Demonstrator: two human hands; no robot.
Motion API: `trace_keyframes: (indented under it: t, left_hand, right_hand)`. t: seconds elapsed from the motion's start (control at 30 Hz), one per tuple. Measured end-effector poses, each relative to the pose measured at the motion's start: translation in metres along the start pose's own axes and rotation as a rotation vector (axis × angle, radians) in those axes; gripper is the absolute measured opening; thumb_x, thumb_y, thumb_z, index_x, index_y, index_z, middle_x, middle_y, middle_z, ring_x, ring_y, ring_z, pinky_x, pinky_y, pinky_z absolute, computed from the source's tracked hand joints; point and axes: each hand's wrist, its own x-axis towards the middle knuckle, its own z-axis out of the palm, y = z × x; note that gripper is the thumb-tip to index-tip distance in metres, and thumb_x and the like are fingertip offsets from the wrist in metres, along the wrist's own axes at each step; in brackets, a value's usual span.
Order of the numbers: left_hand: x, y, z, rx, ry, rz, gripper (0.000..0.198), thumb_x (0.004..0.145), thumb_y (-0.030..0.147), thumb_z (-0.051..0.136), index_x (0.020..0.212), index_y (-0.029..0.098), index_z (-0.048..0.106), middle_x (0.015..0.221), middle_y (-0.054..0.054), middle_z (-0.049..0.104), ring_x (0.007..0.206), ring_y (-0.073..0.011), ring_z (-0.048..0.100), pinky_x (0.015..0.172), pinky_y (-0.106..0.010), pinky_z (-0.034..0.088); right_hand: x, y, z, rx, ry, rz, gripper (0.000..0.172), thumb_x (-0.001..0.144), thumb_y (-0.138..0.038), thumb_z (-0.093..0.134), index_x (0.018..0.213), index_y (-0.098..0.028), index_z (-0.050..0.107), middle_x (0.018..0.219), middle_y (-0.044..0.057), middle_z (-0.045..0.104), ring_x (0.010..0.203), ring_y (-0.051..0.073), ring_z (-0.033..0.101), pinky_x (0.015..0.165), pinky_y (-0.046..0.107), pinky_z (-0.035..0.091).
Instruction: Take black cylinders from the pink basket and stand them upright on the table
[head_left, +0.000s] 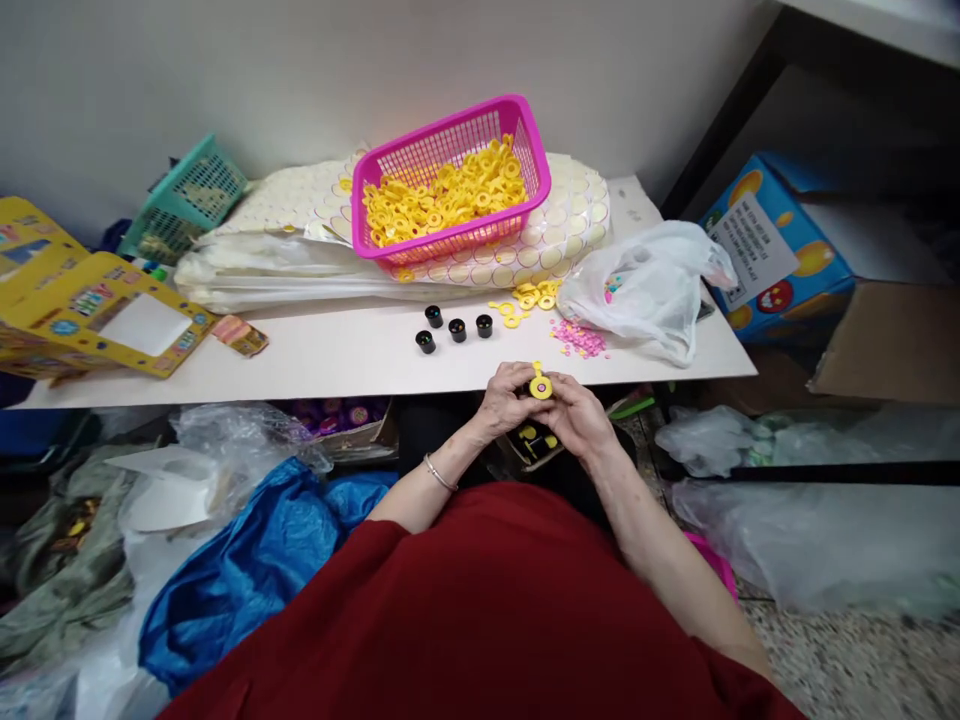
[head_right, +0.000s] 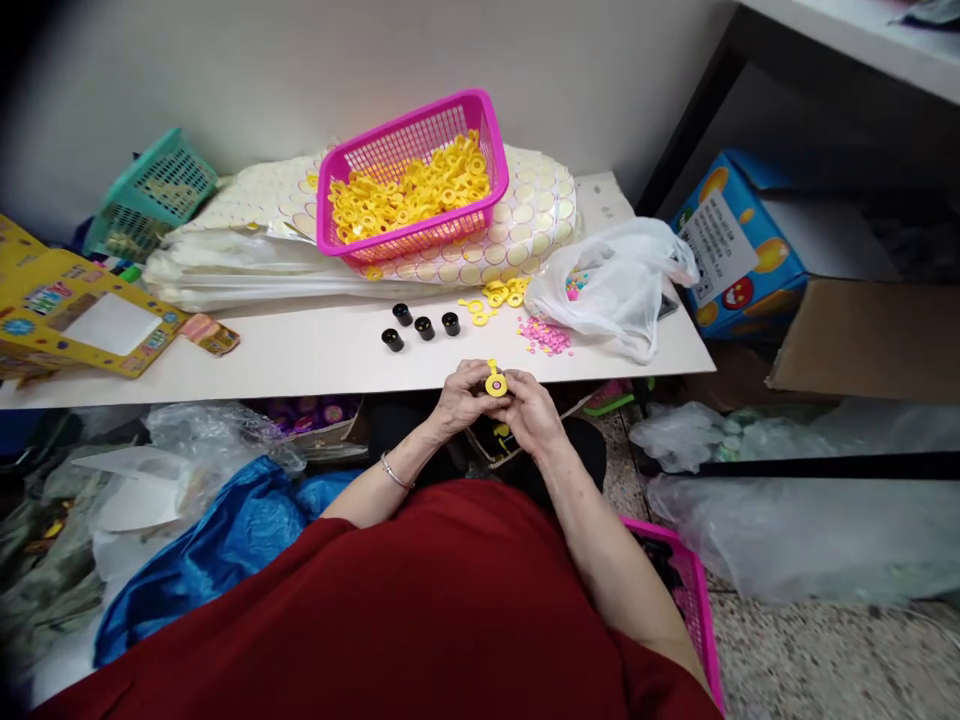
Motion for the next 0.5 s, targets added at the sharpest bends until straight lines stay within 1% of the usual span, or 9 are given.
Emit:
trace_keyframes:
  t: [0.07, 0.13, 0.17, 0.23, 0.3, 0.37, 0.43, 0.5]
  left_hand:
    - [-0.006, 0.002, -0.004, -0.009, -0.091, 0.050, 0.039, 0.052, 0.036, 0.097, 0.086, 0.024, 0.081, 0.094, -0.007, 0.071, 0.099, -0.0249, 0.056, 0.098, -0.044, 0.045]
    - [-0.012, 0.005, -0.007, -0.007, -0.212, 0.084, 0.039, 0.056, 0.035, 0.095, 0.091, 0.024, 0.082, 0.089, -0.006, 0.069, 0.100, -0.0251, 0.055, 0.101, -0.044, 0.043]
    - [-0.014, 0.007, -0.009, 0.002, -0.264, 0.087, 0.038, 0.058, 0.035, 0.095, 0.093, 0.025, 0.082, 0.087, -0.006, 0.068, 0.100, -0.0254, 0.054, 0.102, -0.044, 0.043]
    - [-0.019, 0.011, -0.013, 0.030, -0.326, 0.074, 0.037, 0.060, 0.035, 0.094, 0.094, 0.025, 0.082, 0.084, -0.005, 0.066, 0.102, -0.0259, 0.053, 0.103, -0.045, 0.042]
    - [-0.023, 0.013, -0.016, 0.056, -0.362, 0.059, 0.033, 0.062, 0.035, 0.093, 0.091, 0.025, 0.082, 0.083, -0.006, 0.065, 0.104, -0.0266, 0.052, 0.104, -0.045, 0.041]
    - [-0.027, 0.013, -0.018, 0.062, -0.405, 0.060, 0.029, 0.063, 0.033, 0.092, 0.089, 0.025, 0.082, 0.081, -0.006, 0.065, 0.106, -0.0275, 0.051, 0.105, -0.046, 0.040]
    - [-0.030, 0.011, -0.018, 0.044, -0.436, 0.073, 0.030, 0.063, 0.030, 0.092, 0.091, 0.025, 0.083, 0.081, -0.006, 0.065, 0.107, -0.0281, 0.051, 0.105, -0.046, 0.040]
    - [-0.033, 0.009, -0.017, 0.036, -0.447, 0.088, 0.034, 0.061, 0.029, 0.093, 0.092, 0.024, 0.083, 0.082, -0.007, 0.065, 0.106, -0.0283, 0.052, 0.103, -0.046, 0.042]
  right_hand:
    - [-0.008, -0.005, -0.002, -0.008, -0.058, 0.137, 0.041, 0.070, -0.052, 0.084, 0.080, -0.021, 0.059, 0.075, -0.002, 0.067, 0.064, 0.016, 0.066, 0.061, 0.035, 0.061]
    - [-0.012, -0.008, -0.003, -0.024, -0.074, 0.228, 0.047, 0.072, -0.061, 0.081, 0.075, -0.020, 0.057, 0.066, -0.002, 0.064, 0.055, 0.014, 0.061, 0.054, 0.032, 0.059]
    - [-0.013, -0.010, -0.003, -0.029, -0.088, 0.258, 0.050, 0.070, -0.063, 0.082, 0.074, -0.020, 0.058, 0.063, -0.002, 0.063, 0.052, 0.013, 0.059, 0.050, 0.030, 0.057]
    - [-0.014, -0.011, -0.005, -0.036, -0.145, 0.287, 0.054, 0.061, -0.063, 0.088, 0.076, -0.019, 0.060, 0.063, -0.003, 0.063, 0.051, 0.012, 0.057, 0.046, 0.026, 0.055]
    - [-0.016, -0.012, -0.008, -0.071, -0.217, 0.297, 0.058, 0.050, -0.058, 0.095, 0.077, -0.017, 0.063, 0.066, -0.003, 0.065, 0.054, 0.011, 0.059, 0.047, 0.025, 0.056]
    - [-0.018, -0.013, -0.013, -0.133, -0.267, 0.305, 0.057, 0.043, -0.046, 0.100, 0.075, -0.016, 0.063, 0.066, -0.004, 0.065, 0.055, 0.010, 0.061, 0.051, 0.024, 0.057]
    - [-0.020, -0.013, -0.018, -0.185, -0.296, 0.312, 0.053, 0.041, -0.033, 0.101, 0.074, -0.016, 0.062, 0.063, -0.005, 0.064, 0.055, 0.008, 0.060, 0.052, 0.022, 0.057]
    - [-0.022, -0.014, -0.022, -0.219, -0.320, 0.317, 0.050, 0.042, -0.025, 0.099, 0.073, -0.016, 0.061, 0.062, -0.007, 0.063, 0.054, 0.008, 0.059, 0.052, 0.022, 0.055]
